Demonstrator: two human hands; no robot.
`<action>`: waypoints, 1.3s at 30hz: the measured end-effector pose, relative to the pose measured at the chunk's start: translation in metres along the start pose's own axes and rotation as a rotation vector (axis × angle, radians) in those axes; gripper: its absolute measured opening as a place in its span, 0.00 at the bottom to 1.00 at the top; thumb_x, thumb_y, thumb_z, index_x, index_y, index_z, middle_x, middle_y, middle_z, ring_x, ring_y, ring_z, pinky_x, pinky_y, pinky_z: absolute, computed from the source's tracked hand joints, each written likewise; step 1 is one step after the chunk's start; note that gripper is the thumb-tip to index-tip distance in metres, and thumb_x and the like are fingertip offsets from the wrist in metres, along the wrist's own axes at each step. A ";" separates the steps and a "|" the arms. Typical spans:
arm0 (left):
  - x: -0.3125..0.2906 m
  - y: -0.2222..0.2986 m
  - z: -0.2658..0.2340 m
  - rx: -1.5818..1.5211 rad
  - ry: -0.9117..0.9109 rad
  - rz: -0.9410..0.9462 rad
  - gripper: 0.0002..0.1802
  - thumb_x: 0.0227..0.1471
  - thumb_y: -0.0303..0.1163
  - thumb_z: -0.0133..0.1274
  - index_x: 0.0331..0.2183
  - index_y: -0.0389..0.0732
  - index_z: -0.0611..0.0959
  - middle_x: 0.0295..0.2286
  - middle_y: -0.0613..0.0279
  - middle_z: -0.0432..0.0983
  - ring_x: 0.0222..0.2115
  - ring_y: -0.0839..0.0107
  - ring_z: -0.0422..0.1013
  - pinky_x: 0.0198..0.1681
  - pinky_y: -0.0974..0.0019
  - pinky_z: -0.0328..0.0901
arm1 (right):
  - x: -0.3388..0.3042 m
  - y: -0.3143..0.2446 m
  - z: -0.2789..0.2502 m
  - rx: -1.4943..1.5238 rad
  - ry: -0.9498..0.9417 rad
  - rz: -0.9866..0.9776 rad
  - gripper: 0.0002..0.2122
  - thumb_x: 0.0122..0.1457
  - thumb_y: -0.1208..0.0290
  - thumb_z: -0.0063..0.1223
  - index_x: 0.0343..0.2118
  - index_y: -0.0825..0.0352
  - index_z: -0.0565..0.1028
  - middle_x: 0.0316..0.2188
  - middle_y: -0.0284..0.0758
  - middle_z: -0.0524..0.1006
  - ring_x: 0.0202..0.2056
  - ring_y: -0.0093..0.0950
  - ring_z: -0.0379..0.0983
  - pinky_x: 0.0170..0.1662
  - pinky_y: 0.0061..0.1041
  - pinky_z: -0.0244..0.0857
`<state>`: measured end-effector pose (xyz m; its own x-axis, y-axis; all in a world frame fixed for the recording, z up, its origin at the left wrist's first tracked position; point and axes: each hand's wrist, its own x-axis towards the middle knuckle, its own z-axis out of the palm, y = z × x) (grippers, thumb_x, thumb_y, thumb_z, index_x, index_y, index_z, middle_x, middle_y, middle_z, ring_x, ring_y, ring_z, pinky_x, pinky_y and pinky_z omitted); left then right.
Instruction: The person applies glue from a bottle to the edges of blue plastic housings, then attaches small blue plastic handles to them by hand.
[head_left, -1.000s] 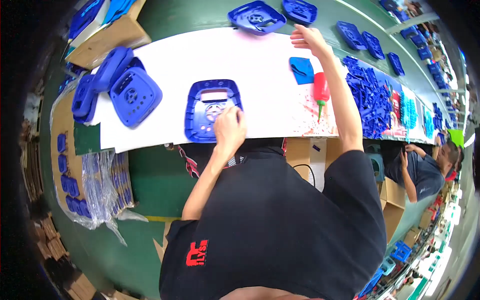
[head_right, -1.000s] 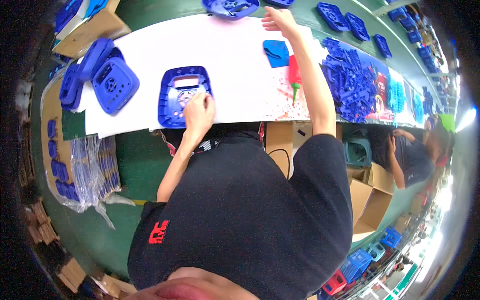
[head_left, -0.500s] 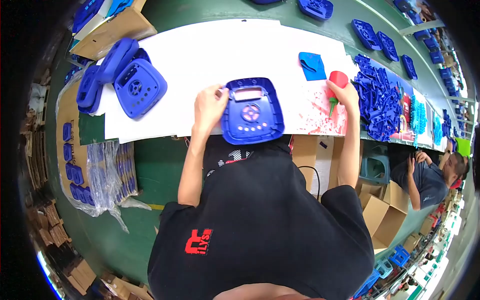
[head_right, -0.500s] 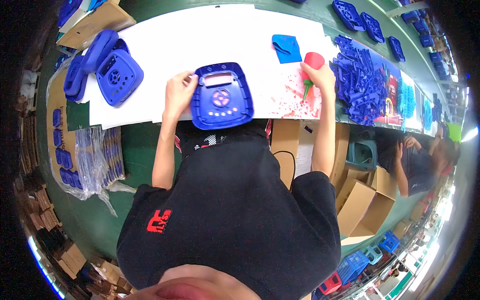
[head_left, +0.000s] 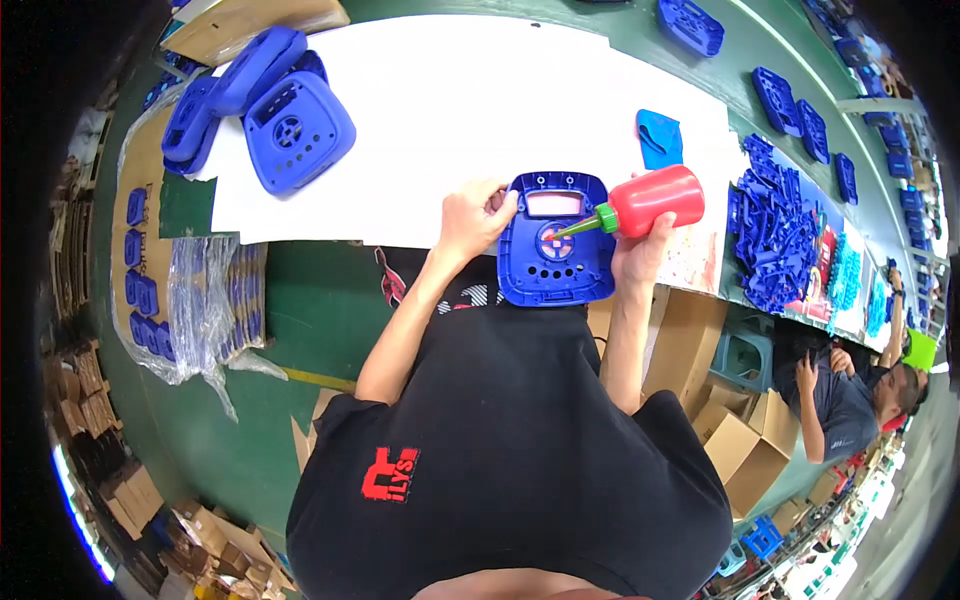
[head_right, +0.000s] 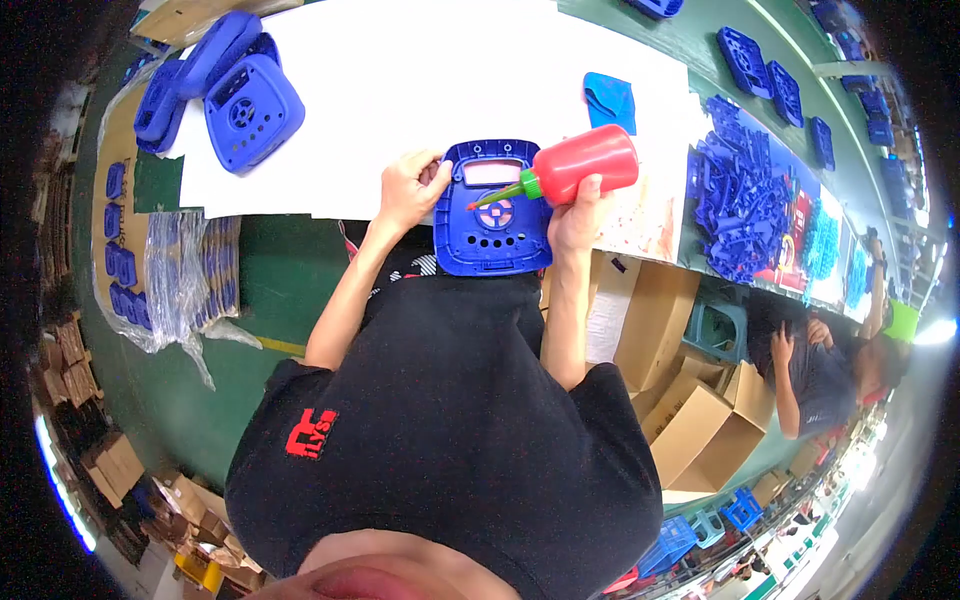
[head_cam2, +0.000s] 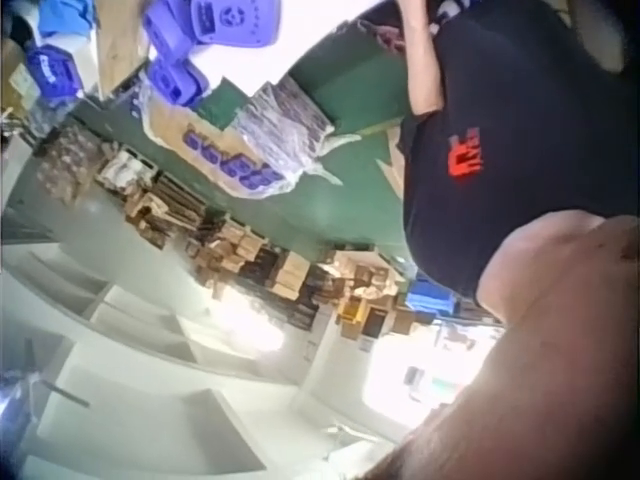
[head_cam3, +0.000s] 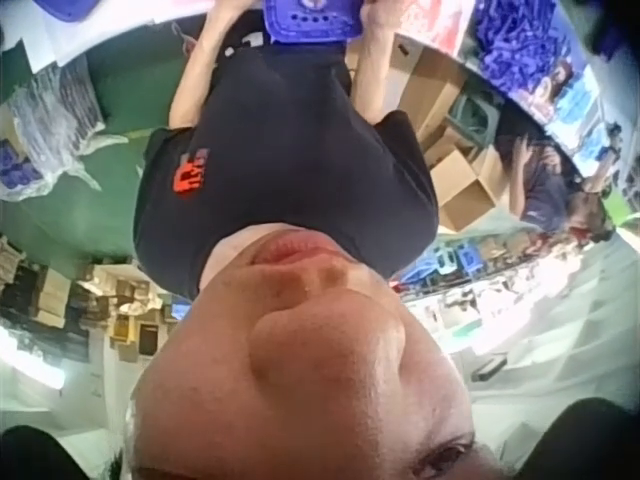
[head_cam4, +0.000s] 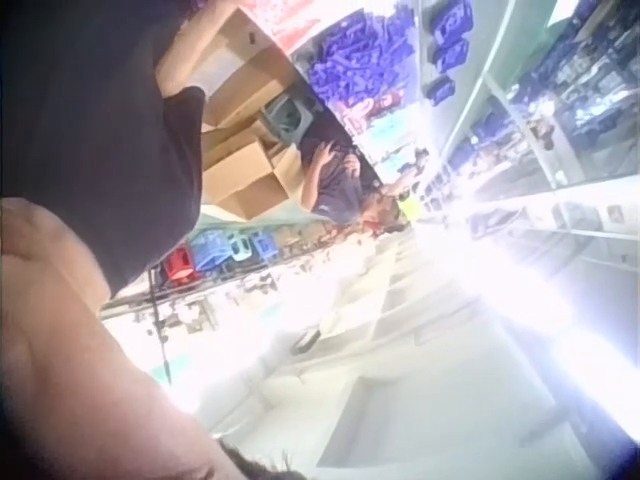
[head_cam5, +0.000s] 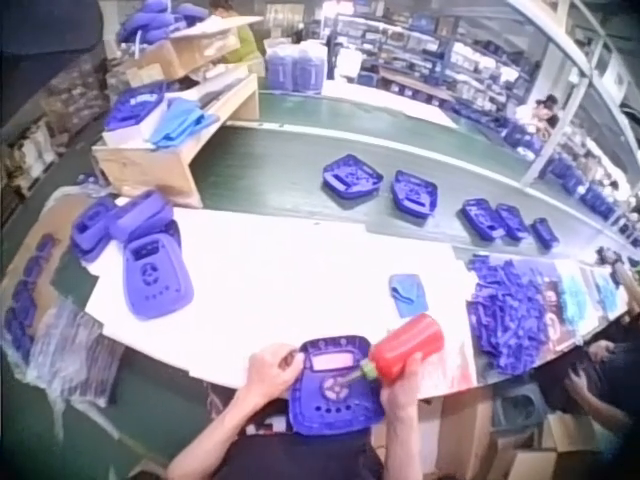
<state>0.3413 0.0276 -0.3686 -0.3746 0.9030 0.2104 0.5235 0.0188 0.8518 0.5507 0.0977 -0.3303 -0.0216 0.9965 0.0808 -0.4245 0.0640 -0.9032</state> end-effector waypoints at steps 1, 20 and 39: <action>0.000 0.002 0.000 -0.009 -0.012 -0.001 0.11 0.48 0.36 0.58 0.29 0.37 0.83 0.16 0.62 0.71 0.15 0.75 0.66 0.20 0.70 0.61 | -0.001 0.002 -0.001 -0.029 -0.026 0.016 0.35 0.56 0.41 0.50 0.55 0.69 0.62 0.44 0.43 0.73 0.39 0.33 0.76 0.35 0.26 0.74; -0.001 0.000 -0.001 -0.012 -0.008 -0.006 0.11 0.47 0.34 0.58 0.31 0.38 0.84 0.16 0.63 0.72 0.15 0.77 0.67 0.20 0.71 0.62 | 0.008 0.012 0.008 -0.308 0.020 -0.064 0.19 0.58 0.63 0.58 0.47 0.69 0.70 0.39 0.38 0.75 0.35 0.29 0.75 0.27 0.26 0.75; -0.001 0.000 -0.002 -0.008 -0.033 -0.030 0.12 0.47 0.36 0.58 0.31 0.37 0.83 0.16 0.64 0.72 0.15 0.77 0.67 0.20 0.71 0.62 | 0.006 0.008 0.010 -0.216 0.267 -0.223 0.17 0.59 0.61 0.57 0.40 0.71 0.70 0.25 0.37 0.75 0.16 0.23 0.68 0.15 0.18 0.60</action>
<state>0.3404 0.0255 -0.3678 -0.3646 0.9158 0.1686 0.5060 0.0428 0.8615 0.5382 0.1038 -0.3331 0.2972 0.9340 0.1981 -0.1914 0.2616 -0.9460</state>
